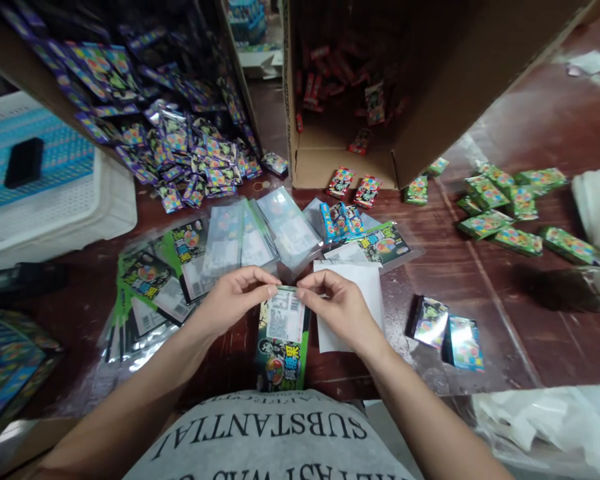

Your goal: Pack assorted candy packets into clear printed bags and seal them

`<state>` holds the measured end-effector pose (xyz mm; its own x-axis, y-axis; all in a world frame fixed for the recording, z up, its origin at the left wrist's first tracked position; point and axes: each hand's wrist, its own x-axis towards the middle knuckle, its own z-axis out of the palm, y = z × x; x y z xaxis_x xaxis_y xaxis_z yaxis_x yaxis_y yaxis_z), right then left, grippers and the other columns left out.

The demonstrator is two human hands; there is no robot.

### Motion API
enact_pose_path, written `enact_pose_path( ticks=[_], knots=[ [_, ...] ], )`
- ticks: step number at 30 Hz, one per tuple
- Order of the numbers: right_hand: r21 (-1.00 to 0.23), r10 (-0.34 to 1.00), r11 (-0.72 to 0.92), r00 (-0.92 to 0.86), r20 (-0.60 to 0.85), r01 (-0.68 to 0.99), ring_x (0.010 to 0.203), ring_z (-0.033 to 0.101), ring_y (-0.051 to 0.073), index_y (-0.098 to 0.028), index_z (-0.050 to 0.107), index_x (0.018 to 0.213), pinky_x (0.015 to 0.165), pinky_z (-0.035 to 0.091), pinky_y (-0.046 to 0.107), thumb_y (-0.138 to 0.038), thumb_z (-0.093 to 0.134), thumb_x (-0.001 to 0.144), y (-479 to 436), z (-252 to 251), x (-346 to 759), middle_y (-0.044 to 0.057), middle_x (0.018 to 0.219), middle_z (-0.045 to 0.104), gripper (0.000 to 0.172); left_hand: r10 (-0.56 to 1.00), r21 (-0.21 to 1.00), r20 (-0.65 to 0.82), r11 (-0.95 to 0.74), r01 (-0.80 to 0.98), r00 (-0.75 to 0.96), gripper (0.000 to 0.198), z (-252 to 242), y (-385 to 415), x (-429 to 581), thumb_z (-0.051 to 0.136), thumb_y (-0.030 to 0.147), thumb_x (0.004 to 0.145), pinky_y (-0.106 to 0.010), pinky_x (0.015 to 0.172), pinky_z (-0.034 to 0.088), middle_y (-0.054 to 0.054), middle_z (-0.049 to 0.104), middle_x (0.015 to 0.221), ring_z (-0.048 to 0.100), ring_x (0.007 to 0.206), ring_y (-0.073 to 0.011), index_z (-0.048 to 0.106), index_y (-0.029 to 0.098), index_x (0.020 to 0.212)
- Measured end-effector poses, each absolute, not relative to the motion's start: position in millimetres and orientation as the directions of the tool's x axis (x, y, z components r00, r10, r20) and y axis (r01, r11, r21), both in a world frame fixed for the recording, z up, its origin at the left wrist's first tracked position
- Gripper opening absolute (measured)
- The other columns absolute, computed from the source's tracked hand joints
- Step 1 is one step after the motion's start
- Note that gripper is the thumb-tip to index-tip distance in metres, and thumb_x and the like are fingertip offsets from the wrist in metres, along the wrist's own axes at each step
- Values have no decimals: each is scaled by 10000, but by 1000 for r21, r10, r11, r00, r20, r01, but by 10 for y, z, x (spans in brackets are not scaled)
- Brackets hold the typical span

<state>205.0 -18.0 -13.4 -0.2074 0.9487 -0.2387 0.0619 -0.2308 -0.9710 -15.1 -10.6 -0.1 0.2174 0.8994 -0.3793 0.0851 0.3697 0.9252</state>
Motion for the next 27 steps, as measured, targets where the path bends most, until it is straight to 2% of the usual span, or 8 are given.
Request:
enact_pose_path(
  ticks=[3,6,13,17,20,22,24,27],
  knots=[
    [-929,904,-369,-230,-361,6,761,662,162,-207,733,842,748,564,335,-444,812,792,-121,-124,2054,18,840,733,255,880,904,-424,426,37,216,135,11,-47,-124,762,304,780,-284,748,460,-3,704,772,604,716,-123,716,178,800],
    [-924,892,-382,-256,-373,14,756,669,160,-213,751,830,765,567,337,-450,825,778,-98,-112,2105,16,844,751,254,859,890,-446,456,19,251,149,-4,-12,-135,778,319,767,-294,775,467,-13,725,787,622,730,-127,741,180,800],
    [-983,927,-146,-330,-176,114,891,710,198,-264,783,900,874,577,393,-421,755,865,-137,-105,2259,32,975,781,164,821,880,-463,472,57,334,180,-9,99,-182,785,347,762,-310,777,492,-35,751,810,648,739,-140,762,173,799],
    [-991,947,-23,-315,-63,129,935,701,203,-275,764,962,850,584,374,-374,767,865,-242,-117,2289,43,997,751,139,804,893,-444,433,122,396,191,3,122,-182,794,348,758,-319,817,515,-41,768,887,676,802,-154,774,184,853],
    [-978,929,79,-370,3,192,975,690,202,-282,744,986,869,577,376,-345,706,922,-237,-88,2385,47,1040,729,98,809,922,-388,341,183,442,166,45,120,-148,794,322,762,-328,811,531,-44,767,914,689,825,-168,758,191,859],
    [-936,915,195,-397,66,293,1043,675,218,-287,735,1007,930,553,417,-336,646,963,-123,-86,2525,56,1111,721,111,819,946,-311,218,240,482,115,94,145,-79,745,310,818,-325,801,531,-47,762,906,690,828,-172,737,197,840],
    [-837,932,293,-331,144,462,1043,666,246,-276,727,1010,973,519,479,-342,594,988,63,-133,2707,71,1093,727,150,810,954,-210,46,297,548,95,144,195,37,687,296,875,-337,841,527,-53,760,948,695,883,-185,725,211,852],
    [-625,951,310,-239,198,716,957,652,302,-239,723,998,912,520,534,-373,608,958,343,-290,2942,103,961,714,180,756,921,-63,-208,329,652,92,150,288,265,625,234,907,-377,967,492,-67,740,1167,671,1107,-224,705,230,862]
  ],
)
